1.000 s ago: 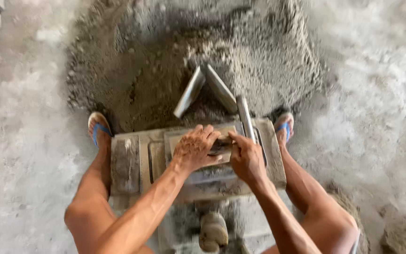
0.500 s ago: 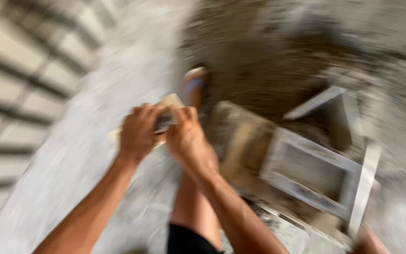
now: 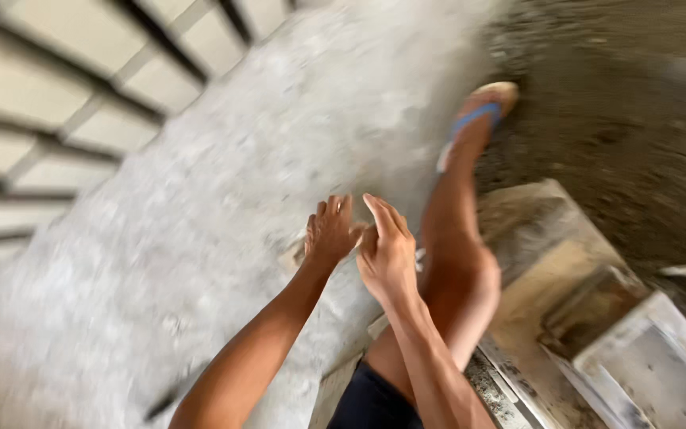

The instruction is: The person scoops wet concrete from a pile on the floor into a rectangular metal mold using a trowel. They level the mixture, scrape off the excess, and then flip the mold to release the formed brick. The person stacks the finished bricks in a designated area and repeats the process.

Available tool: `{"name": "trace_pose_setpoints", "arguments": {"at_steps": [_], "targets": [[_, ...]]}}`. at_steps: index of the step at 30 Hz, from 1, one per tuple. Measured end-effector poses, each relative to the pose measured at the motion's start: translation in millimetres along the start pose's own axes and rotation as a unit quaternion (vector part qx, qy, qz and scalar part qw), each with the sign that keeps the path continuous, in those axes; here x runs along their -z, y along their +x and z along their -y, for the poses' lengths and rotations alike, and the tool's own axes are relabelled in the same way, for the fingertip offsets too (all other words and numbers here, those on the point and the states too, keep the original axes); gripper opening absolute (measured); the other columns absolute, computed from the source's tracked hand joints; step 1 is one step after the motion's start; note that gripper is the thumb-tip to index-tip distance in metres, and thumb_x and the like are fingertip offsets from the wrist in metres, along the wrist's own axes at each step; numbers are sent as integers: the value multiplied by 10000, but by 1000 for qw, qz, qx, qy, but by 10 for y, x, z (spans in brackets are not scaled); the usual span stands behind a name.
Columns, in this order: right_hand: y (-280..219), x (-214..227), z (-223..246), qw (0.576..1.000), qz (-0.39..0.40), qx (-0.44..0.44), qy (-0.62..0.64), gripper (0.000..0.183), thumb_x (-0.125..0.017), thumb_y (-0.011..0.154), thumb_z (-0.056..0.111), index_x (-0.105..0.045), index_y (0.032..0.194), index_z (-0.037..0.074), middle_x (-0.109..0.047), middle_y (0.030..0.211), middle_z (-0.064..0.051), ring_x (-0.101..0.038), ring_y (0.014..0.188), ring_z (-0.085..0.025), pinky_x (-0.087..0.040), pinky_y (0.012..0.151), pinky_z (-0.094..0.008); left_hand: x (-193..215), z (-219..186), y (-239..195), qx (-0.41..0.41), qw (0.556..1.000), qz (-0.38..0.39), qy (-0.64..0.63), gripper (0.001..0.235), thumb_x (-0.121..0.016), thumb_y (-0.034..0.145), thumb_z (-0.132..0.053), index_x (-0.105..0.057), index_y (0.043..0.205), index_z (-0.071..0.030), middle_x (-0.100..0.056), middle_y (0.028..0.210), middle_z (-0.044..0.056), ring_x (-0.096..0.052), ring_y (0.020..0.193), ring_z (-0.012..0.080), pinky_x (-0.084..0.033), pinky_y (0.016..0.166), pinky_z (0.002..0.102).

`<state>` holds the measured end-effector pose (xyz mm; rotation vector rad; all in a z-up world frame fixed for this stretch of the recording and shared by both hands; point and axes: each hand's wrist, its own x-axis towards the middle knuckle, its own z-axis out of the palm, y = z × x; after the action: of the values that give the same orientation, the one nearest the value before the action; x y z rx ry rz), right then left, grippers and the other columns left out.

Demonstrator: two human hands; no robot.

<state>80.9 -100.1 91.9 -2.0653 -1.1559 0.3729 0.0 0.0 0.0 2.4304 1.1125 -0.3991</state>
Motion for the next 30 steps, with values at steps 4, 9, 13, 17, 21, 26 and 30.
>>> {"name": "trace_pose_setpoints", "arguments": {"at_steps": [4, 9, 13, 17, 21, 26, 30], "targets": [[-297, 1407, 266, 979, -187, -71, -26, 357, -416, 848, 24, -588, 1160, 43, -605, 1138, -173, -582, 1059, -299, -435, 914, -377, 1020, -1320, 135, -249, 919, -261, -160, 372, -513, 906, -276, -521, 1206, -56, -556, 1054, 94, -565, 921, 281, -486, 763, 398], [-1690, 2627, -767, 894, -364, -160, -206, 288, -430, 957, 102, -582, 1173, -14, -602, 1159, -188, -561, 1131, -318, -438, 964, -397, 796, -3204, -344, -567, 770, -148, -254, 318, -432, 940, -180, -510, 1170, 25, -576, 1142, 192, -560, 1039, 332, -432, 917, 400], [-2325, 3052, -1371, 833, -260, -406, -271, 484, -334, 924, 280, -345, 1350, 50, -302, 1400, -173, -318, 1285, -338, -312, 1013, -510, -106, -3944, -745, -628, 773, -73, -45, 543, -261, 962, -367, -342, 1350, 4, -351, 1401, 192, -350, 1290, 320, -235, 1111, 423], [-2180, 3236, -1724, 860, -101, -382, -322, 612, -202, 924, 447, -195, 1450, 134, -59, 1519, -172, -56, 1389, -337, -58, 1108, -431, 2, -3997, -1028, -708, 685, 142, -100, 514, -220, 978, -260, -217, 1414, 12, -194, 1494, 192, -194, 1398, 303, -119, 1156, 399], [-1950, 3350, -1764, 925, -30, -258, -279, 600, -181, 940, 442, -151, 1453, 132, -16, 1517, -116, 8, 1390, -286, 18, 1088, -502, 63, -3575, -1255, -625, 763, -33, -159, 494, -259, 987, -228, -172, 1421, -8, -276, 1479, 193, -283, 1404, 299, -183, 1179, 384], [-2627, 3450, -1667, 983, -126, -118, -62, 711, -490, 798, 3, -213, 1439, 136, -163, 1526, -109, -125, 1420, -331, -121, 1111, -619, -364, -3744, -1928, -530, 833, -128, 91, 713, -130, 946, -523, -97, 1440, -10, -42, 1526, 152, -58, 1431, 267, -40, 1169, 398], [-3759, 3897, -1425, 896, -348, -176, -213, 387, -410, 895, 122, -560, 1219, -28, -557, 1237, -198, -524, 1165, -394, -416, 980, -450, -620, -4699, -1957, -552, 815, -177, -11, 729, -434, 886, -483, -319, 1386, 36, -255, 1469, 233, -269, 1351, 380, -208, 1099, 476]]}}
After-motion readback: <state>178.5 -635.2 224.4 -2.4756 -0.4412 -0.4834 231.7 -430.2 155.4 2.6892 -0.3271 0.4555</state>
